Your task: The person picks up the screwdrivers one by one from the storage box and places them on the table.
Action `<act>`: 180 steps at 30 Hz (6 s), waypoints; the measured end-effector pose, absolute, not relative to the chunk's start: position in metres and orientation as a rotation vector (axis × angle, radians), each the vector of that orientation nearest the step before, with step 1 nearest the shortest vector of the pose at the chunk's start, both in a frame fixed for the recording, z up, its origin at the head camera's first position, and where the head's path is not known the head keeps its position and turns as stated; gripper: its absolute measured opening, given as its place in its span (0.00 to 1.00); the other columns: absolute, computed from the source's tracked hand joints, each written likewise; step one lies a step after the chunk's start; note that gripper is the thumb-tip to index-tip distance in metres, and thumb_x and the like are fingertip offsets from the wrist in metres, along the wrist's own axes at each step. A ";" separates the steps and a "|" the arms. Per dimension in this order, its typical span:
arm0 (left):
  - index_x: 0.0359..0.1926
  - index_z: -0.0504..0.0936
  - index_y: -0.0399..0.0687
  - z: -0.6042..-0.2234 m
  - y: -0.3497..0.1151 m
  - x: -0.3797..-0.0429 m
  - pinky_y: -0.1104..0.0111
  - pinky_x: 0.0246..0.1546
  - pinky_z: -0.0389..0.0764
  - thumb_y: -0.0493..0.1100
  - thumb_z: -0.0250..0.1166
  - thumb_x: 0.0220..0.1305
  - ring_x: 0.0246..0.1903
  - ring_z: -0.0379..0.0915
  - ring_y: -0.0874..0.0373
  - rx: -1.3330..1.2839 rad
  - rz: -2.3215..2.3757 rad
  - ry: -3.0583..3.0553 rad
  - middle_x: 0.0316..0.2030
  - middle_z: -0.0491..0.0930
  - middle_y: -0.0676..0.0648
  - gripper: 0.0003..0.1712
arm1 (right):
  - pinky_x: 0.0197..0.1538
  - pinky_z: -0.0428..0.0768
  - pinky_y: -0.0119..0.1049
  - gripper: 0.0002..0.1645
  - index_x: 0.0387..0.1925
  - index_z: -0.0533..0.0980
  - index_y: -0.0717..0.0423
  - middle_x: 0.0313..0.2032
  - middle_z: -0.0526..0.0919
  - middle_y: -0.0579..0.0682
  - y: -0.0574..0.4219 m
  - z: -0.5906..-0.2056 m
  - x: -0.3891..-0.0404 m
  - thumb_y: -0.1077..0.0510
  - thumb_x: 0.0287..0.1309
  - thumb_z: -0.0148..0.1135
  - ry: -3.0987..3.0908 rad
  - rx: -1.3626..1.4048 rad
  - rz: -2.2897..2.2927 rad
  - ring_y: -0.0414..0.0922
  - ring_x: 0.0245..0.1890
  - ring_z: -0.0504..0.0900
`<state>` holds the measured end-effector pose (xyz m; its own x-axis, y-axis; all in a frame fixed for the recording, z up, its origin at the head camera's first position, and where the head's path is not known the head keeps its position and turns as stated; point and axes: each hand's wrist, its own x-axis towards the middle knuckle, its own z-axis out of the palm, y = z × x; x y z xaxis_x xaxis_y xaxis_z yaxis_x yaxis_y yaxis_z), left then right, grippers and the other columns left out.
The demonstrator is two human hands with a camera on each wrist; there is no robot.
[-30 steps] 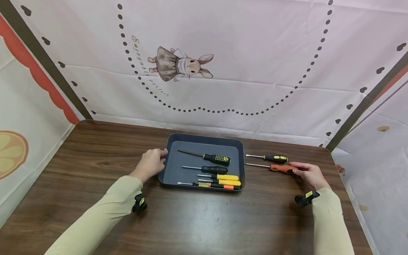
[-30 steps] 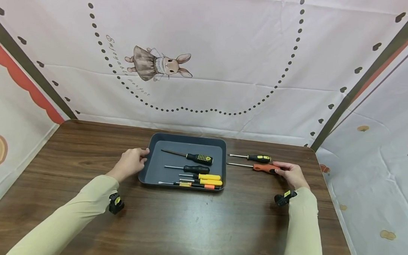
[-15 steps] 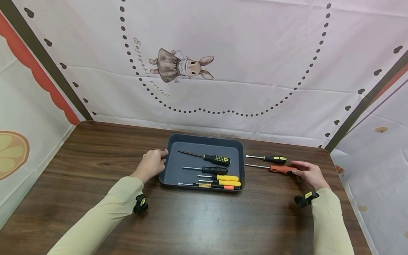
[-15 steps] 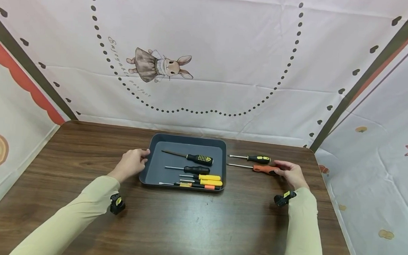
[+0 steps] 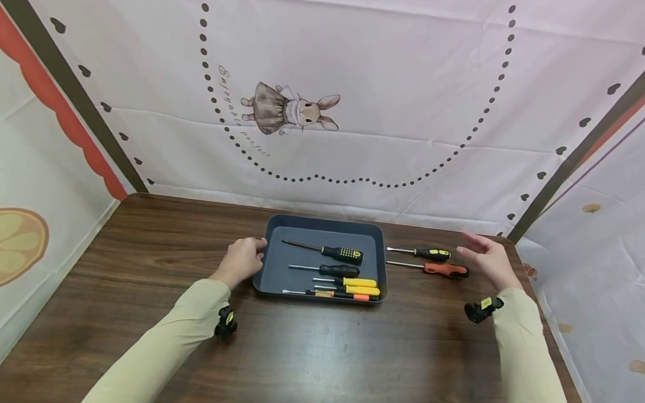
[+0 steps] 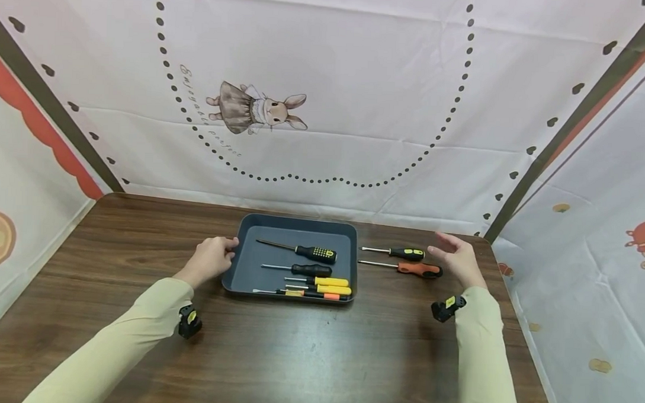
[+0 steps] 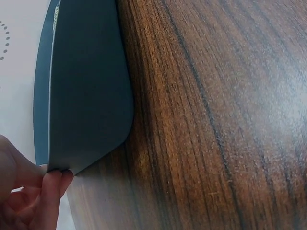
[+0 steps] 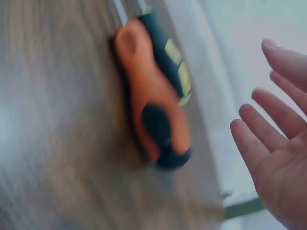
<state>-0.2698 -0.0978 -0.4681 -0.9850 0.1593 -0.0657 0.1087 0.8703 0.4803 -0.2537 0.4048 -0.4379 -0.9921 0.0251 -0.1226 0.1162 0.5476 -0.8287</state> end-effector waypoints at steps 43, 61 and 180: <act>0.53 0.76 0.37 -0.467 -0.099 -0.269 0.60 0.29 0.74 0.33 0.57 0.57 0.36 0.75 0.50 0.171 0.758 2.925 0.52 0.74 0.37 0.20 | 0.46 0.76 0.45 0.25 0.53 0.75 0.57 0.52 0.76 0.59 0.205 -0.438 -0.277 0.61 0.50 0.65 2.772 -0.464 -0.963 0.54 0.53 0.74; 0.53 0.75 0.36 -0.467 -0.100 -0.267 0.67 0.24 0.69 0.32 0.56 0.57 0.30 0.71 0.54 0.165 0.781 2.906 0.53 0.74 0.38 0.21 | 0.47 0.75 0.44 0.27 0.52 0.75 0.55 0.51 0.78 0.57 0.198 -0.468 -0.283 0.64 0.46 0.67 2.761 -0.290 -0.921 0.51 0.51 0.75; 0.55 0.74 0.36 -0.468 -0.098 -0.269 0.70 0.20 0.66 0.32 0.55 0.59 0.23 0.69 0.55 0.129 0.795 2.886 0.56 0.71 0.38 0.21 | 0.34 0.71 0.22 0.22 0.47 0.75 0.71 0.46 0.76 0.65 0.422 -0.494 -0.208 0.62 0.51 0.64 2.821 0.066 -1.281 0.22 0.34 0.67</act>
<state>-0.2689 -0.0980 -0.4683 -0.9858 0.1207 -0.1167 0.0439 0.8561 0.5149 -0.2084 0.4222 -0.4943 -0.9982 0.0211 -0.0562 0.0562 0.6573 -0.7515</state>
